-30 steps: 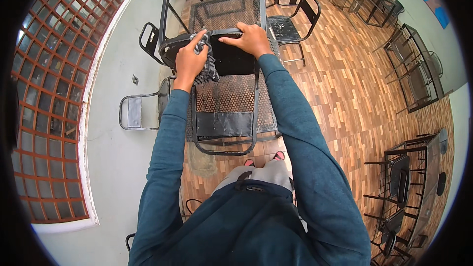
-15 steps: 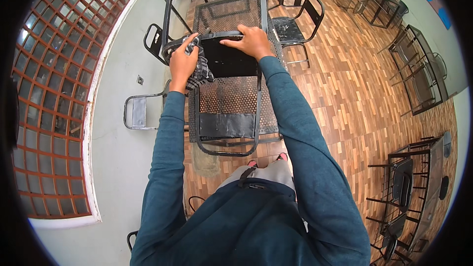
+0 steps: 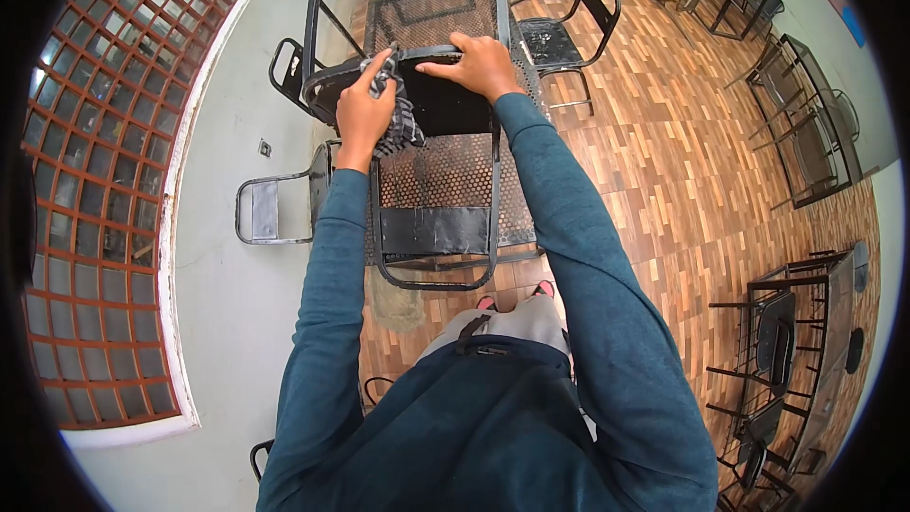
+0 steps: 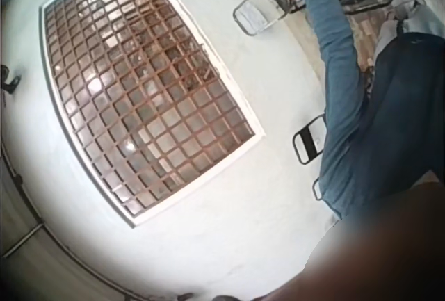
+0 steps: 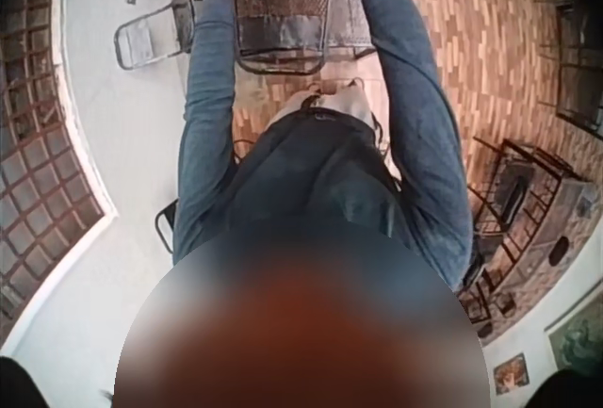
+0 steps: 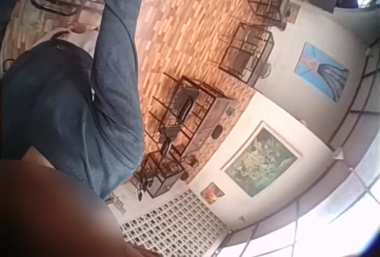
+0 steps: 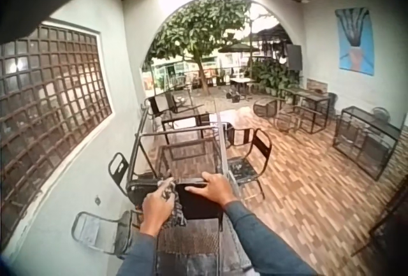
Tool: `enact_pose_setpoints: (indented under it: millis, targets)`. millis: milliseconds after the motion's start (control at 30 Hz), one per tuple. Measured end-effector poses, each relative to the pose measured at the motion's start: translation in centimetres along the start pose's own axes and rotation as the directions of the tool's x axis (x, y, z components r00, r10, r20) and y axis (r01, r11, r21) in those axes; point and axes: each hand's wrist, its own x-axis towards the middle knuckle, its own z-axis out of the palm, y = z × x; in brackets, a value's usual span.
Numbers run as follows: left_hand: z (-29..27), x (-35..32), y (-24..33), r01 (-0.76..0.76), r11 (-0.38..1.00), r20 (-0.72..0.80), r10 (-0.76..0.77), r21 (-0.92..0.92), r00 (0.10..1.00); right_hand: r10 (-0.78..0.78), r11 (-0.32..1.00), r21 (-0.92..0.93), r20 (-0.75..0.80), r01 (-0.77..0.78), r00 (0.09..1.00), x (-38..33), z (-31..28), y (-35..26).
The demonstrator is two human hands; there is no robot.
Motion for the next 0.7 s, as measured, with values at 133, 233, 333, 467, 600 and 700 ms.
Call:
enact_pose_setpoints:
  millis: [133,233,333,467,600,700]
  targets:
    - [-0.4,0.3,-0.1,0.006,1.0,0.011,-0.006,-0.019,1.0,-0.011,1.0,0.017,-0.026,0.011,1.0,-0.2,-0.1,0.4]
    - [-0.3,0.4,-1.2,0.032,0.997,-0.034,-0.034,-0.067,0.999,-0.019,1.0,-0.004,-0.045,0.019,0.999,-0.1,0.0,0.1]
    - [0.2,0.3,-1.8,-0.016,0.996,-0.089,0.008,-0.09,0.996,-0.033,0.999,-0.019,-0.059,0.032,0.998,0.0,0.2,0.0]
    - [0.8,0.2,0.5,-0.053,0.998,0.038,0.055,-0.045,0.998,-0.028,1.0,0.012,-0.054,0.029,0.998,0.1,0.0,0.3]
    - [0.0,0.6,1.0,-0.01,1.0,0.108,0.009,0.008,0.994,-0.002,1.0,-0.017,-0.021,0.002,1.0,-0.1,-0.4,0.2]
    - [0.4,0.9,0.9,-0.032,0.999,0.084,0.031,0.005,0.996,-0.01,1.0,-0.001,-0.023,0.01,1.0,-0.2,-1.0,0.1]
